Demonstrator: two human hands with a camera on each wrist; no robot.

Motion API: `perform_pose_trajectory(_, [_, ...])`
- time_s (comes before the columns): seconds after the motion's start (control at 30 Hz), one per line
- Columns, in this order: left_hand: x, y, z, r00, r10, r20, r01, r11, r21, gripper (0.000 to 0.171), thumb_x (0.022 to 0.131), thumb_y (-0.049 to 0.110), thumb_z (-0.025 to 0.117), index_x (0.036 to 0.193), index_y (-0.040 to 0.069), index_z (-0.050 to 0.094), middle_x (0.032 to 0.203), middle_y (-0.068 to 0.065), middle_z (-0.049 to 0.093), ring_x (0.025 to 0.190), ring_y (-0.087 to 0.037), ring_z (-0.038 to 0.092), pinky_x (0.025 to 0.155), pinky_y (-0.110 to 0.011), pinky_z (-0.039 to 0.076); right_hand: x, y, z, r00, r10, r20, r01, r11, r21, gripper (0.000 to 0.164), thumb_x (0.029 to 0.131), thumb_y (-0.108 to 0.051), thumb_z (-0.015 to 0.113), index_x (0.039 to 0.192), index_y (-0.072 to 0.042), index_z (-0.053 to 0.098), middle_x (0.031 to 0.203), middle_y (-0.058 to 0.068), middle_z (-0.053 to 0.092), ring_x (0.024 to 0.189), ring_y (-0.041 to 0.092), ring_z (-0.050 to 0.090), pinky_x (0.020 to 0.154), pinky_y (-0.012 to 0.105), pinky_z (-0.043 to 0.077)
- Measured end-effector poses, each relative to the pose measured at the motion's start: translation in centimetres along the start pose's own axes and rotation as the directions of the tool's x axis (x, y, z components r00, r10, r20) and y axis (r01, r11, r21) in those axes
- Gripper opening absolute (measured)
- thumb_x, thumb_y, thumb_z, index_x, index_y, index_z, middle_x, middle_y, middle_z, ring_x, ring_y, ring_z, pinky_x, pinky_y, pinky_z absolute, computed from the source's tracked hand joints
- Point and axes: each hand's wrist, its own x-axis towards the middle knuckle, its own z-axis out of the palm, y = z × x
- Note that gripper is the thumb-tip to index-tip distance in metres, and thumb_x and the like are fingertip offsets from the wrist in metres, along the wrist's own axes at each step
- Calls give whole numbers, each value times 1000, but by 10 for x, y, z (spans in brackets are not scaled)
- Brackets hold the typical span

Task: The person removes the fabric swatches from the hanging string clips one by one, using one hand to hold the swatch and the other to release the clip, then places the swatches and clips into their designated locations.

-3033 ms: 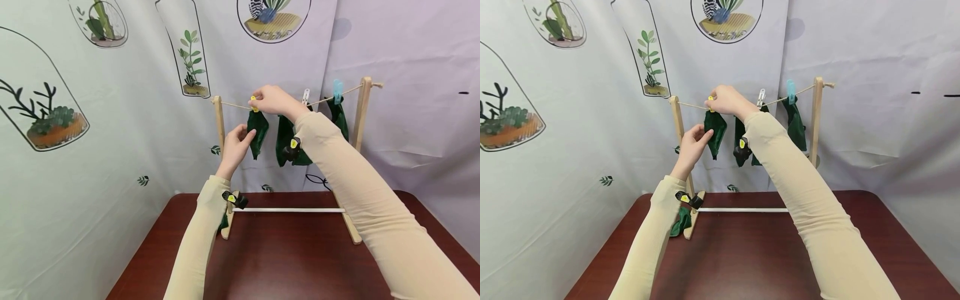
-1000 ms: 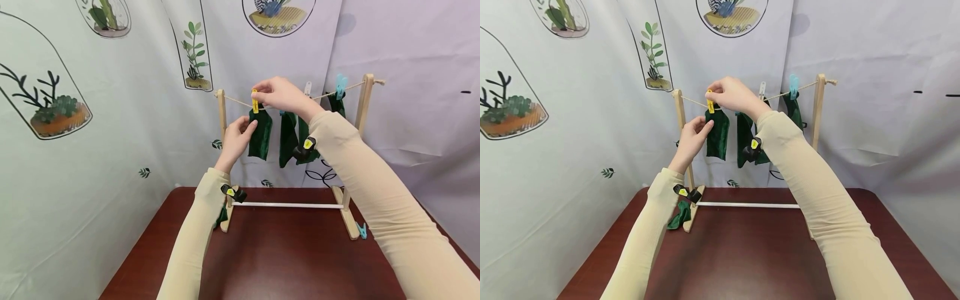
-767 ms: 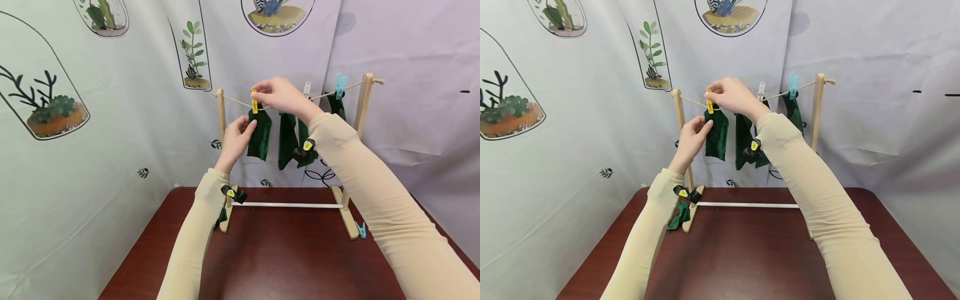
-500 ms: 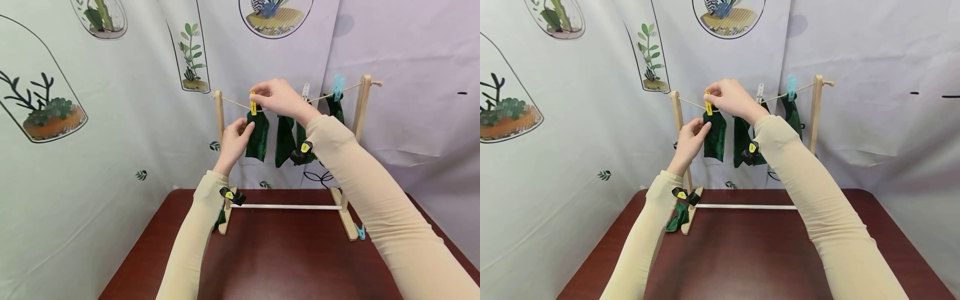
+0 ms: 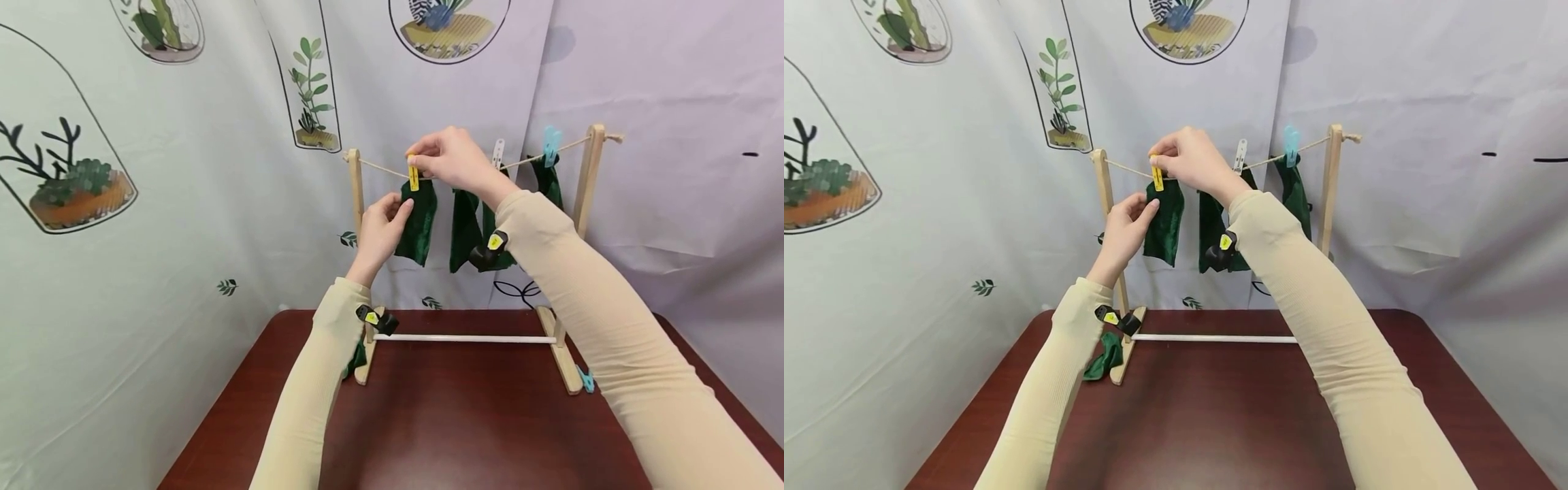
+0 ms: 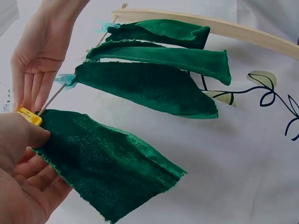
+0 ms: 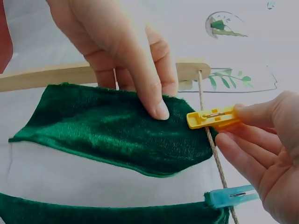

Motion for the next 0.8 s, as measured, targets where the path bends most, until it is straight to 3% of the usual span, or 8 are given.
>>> perform_pose_trajectory(0.3, [-2,-6,0,1000,15,9,-15,1000,8,25,103,25,60,105,3,70,84,-7,64,73,-19,54,65,-28,43,0,-2,-4,999,15,-41,-13,999,48,28,101,-20,63,124,-7,72,116,9,72,95,17,72,82,27,57])
perform_pose_trajectory(0.6, [-6,-12,-3,1000,8,22,-9,999,39,25,103,29,60,101,5,68,82,-6,63,71,-19,53,65,-29,43,-2,-3,-10,995,-2,-96,8,998,58,29,102,-21,63,124,-5,72,119,11,72,102,23,71,83,28,57])
perform_pose_trajectory(0.8, [-8,-15,-5,999,10,46,-13,999,50,24,103,28,60,101,5,68,82,-6,63,71,-19,53,65,-30,42,-2,-5,-11,992,-25,-122,31,998,52,31,101,-24,63,125,-6,72,119,9,72,102,20,71,84,27,56])
